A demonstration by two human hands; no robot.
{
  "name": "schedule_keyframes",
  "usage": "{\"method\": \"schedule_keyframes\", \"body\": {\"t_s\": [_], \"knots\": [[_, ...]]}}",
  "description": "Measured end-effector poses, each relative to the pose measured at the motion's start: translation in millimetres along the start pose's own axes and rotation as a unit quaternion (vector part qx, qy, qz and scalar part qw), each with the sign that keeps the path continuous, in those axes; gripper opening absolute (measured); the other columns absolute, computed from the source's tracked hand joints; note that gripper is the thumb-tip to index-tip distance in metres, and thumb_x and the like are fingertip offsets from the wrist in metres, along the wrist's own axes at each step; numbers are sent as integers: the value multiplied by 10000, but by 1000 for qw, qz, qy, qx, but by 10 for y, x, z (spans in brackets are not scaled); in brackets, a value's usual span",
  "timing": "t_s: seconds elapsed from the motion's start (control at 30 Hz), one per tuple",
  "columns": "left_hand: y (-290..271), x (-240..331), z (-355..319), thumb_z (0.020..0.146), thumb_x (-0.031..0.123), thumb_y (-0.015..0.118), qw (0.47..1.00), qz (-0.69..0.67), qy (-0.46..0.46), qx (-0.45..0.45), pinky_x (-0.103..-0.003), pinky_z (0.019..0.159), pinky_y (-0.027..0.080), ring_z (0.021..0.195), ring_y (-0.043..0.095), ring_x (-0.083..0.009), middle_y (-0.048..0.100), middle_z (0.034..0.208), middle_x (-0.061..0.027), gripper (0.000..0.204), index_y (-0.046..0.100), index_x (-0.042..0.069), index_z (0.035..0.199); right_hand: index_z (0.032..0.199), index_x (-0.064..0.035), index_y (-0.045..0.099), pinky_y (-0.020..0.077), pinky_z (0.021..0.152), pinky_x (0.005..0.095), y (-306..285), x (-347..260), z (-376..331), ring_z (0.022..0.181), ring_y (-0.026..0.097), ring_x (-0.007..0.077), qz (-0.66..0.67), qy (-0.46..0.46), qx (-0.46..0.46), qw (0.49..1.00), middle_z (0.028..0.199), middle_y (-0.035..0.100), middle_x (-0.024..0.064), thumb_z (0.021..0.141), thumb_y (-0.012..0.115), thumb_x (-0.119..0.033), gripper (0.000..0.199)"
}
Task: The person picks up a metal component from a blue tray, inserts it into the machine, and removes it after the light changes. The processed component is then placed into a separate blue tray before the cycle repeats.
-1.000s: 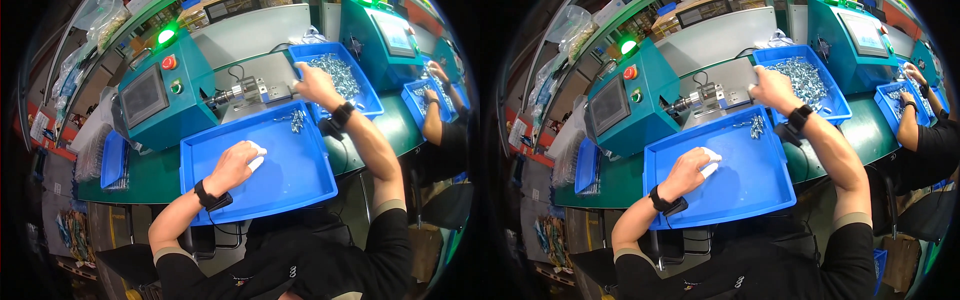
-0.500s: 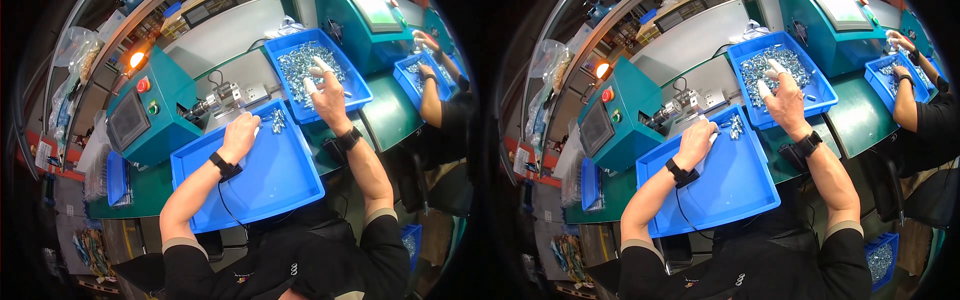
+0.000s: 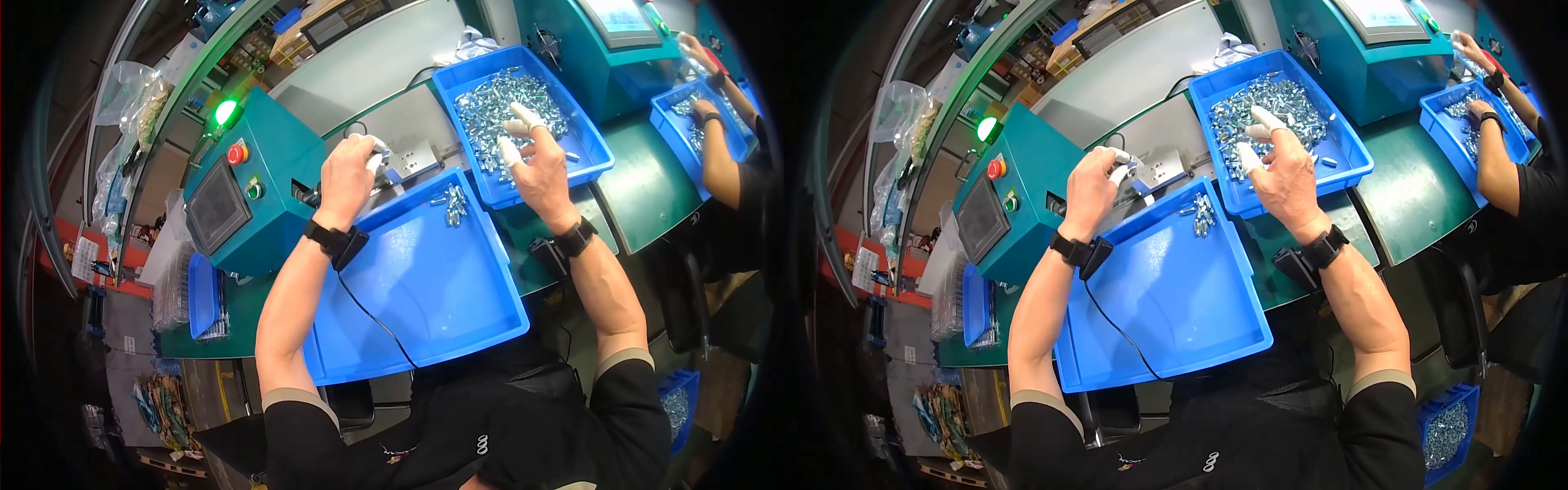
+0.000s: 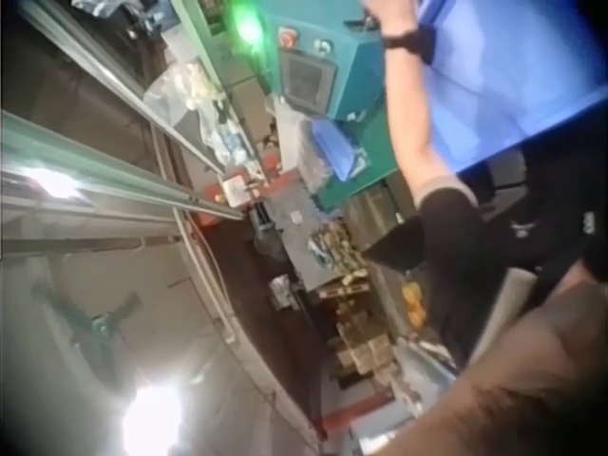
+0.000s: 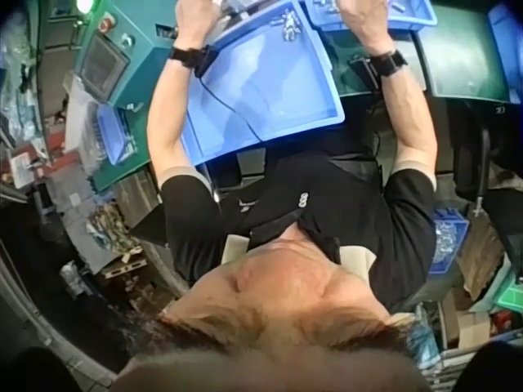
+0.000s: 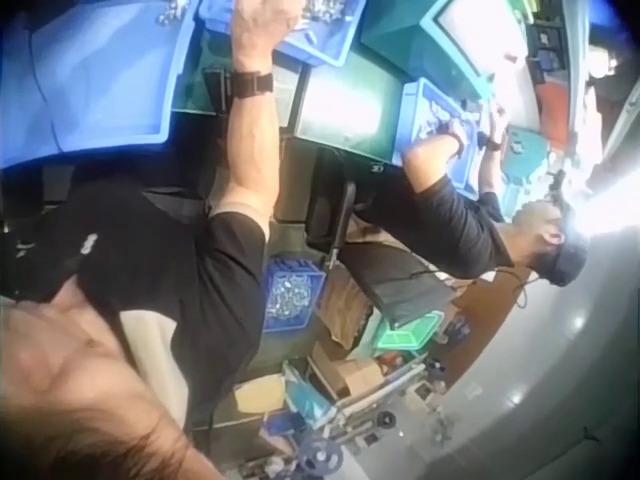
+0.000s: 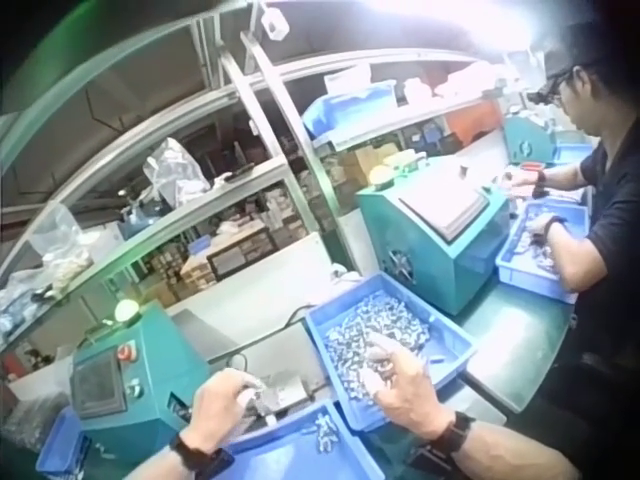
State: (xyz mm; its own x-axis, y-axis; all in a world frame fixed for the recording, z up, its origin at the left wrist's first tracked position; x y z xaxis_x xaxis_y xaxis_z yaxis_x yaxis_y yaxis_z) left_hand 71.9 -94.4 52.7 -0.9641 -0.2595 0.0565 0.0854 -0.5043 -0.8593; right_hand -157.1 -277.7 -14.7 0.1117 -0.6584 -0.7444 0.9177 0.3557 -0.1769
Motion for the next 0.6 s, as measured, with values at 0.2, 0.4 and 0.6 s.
{"method": "schedule_keyframes", "body": {"t_s": [0.2, 0.4, 0.6], "knots": [[156, -159, 67, 885, 66, 725, 999, 17, 4, -28, -428, 775, 527, 907, 669, -313, 666, 905, -95, 114, 757, 96, 989, 1462, -39, 601, 595, 725, 297, 9, 24, 12, 955, 734, 185, -5, 14, -10, 1000, 1156, 757, 143, 948, 728, -71, 531], [209, -200, 24, 875, 40, 710, 999, 20, 22, -39, -432, 785, 525, 926, 657, -318, 651, 904, -94, 141, 759, 92, 997, 1453, -39, 607, 595, 724, 298, 4, 31, 26, 959, 737, 193, -4, 5, -11, 1000, 1156, 759, 142, 946, 734, -70, 524], [73, -74, -69, 821, -11, 674, 997, 18, 71, 3, -467, 803, 541, 940, 653, -337, 642, 923, -118, 141, 716, 47, 942, 1450, -39, 608, 594, 745, 310, 42, -14, 22, 985, 741, 207, -45, -15, -15, 999, 1157, 762, 141, 950, 740, -96, 520]]}}
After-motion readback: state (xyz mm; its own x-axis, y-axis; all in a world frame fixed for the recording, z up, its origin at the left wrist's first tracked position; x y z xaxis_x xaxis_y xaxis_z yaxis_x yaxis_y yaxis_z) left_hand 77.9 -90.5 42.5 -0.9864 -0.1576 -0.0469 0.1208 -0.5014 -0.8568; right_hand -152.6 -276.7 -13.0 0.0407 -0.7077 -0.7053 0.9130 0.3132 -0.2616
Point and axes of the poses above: each hand's wrist, its own z-axis towards the middle knuckle, its own y-axis out of the palm, x = y × z, the point moved 8 cm from there along z, towards the middle knuckle
